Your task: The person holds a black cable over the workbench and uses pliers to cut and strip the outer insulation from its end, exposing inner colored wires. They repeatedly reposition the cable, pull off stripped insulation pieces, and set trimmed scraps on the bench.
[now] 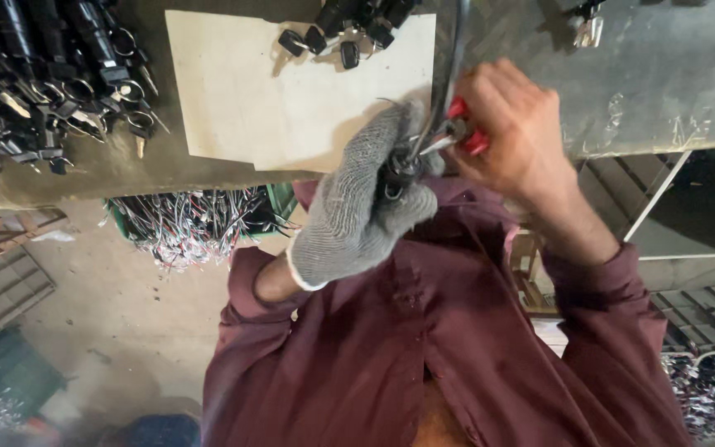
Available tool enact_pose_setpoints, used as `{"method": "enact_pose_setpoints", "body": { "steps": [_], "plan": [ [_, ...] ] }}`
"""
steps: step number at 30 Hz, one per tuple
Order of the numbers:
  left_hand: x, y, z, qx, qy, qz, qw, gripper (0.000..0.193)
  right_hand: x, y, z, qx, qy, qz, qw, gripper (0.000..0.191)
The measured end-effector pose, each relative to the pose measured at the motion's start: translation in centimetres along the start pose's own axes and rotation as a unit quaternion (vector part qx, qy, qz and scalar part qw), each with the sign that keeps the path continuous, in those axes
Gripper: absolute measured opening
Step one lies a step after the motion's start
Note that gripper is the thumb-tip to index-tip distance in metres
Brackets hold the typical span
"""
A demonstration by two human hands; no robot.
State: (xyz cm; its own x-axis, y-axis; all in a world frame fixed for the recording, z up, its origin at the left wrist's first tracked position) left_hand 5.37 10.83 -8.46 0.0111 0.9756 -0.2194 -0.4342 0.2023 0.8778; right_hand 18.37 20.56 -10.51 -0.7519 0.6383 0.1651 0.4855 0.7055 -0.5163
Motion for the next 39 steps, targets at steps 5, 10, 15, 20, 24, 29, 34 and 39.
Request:
{"method": "enact_pose_setpoints", "body": {
  "steps": [5,10,15,20,24,29,34,39],
  "plan": [
    [-0.4,1.8,0.5,0.442,0.046,0.195,0.874,0.074,-1.6,-1.3,0.0,0.017,0.042,0.017,0.999,0.041],
    [-0.7,-0.1,0.5,0.470,0.047,0.163,0.866,0.075,-2.0,-0.9,-0.4,-0.030,0.031,0.078,0.996,0.040],
    [-1.0,0.2,0.9,0.615,0.084,0.224,0.751,0.070,-3.3,-0.6,0.3,-0.057,0.002,0.116,0.992,0.037],
    [-0.7,0.7,1.0,0.683,0.087,0.251,0.681,0.064,-4.1,-0.1,1.5,-0.052,-0.012,0.195,0.979,0.032],
    [-0.2,2.2,1.8,0.705,0.086,0.291,0.641,0.061,-3.1,-2.3,0.3,0.054,0.044,0.123,0.990,0.038],
    [0.9,2.3,0.6,0.422,-0.009,0.136,0.896,0.070,-2.2,-1.3,0.2,0.008,0.065,0.146,0.987,0.033],
    [0.4,1.4,1.5,0.074,-0.117,-0.006,0.990,0.058,-1.1,0.4,2.2,0.109,0.073,-0.013,0.991,0.039],
    [0.1,1.1,0.7,0.013,-0.097,-0.009,0.995,0.064,-0.6,0.5,2.0,0.137,0.053,-0.030,0.989,0.040]
  ]
}}
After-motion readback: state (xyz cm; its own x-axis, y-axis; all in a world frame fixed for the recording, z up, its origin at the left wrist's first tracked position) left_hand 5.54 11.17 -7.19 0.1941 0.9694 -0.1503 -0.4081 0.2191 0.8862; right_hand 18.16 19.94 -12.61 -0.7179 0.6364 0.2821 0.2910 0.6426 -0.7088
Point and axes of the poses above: each hand's wrist, its own x-axis towards the middle knuckle, its own z-axis out of the palm, y = z × x, the point moved 8 cm from there along x, towards the middle knuckle, and after that the axes turned 3 degrees about -x, right-handed, at the moved point
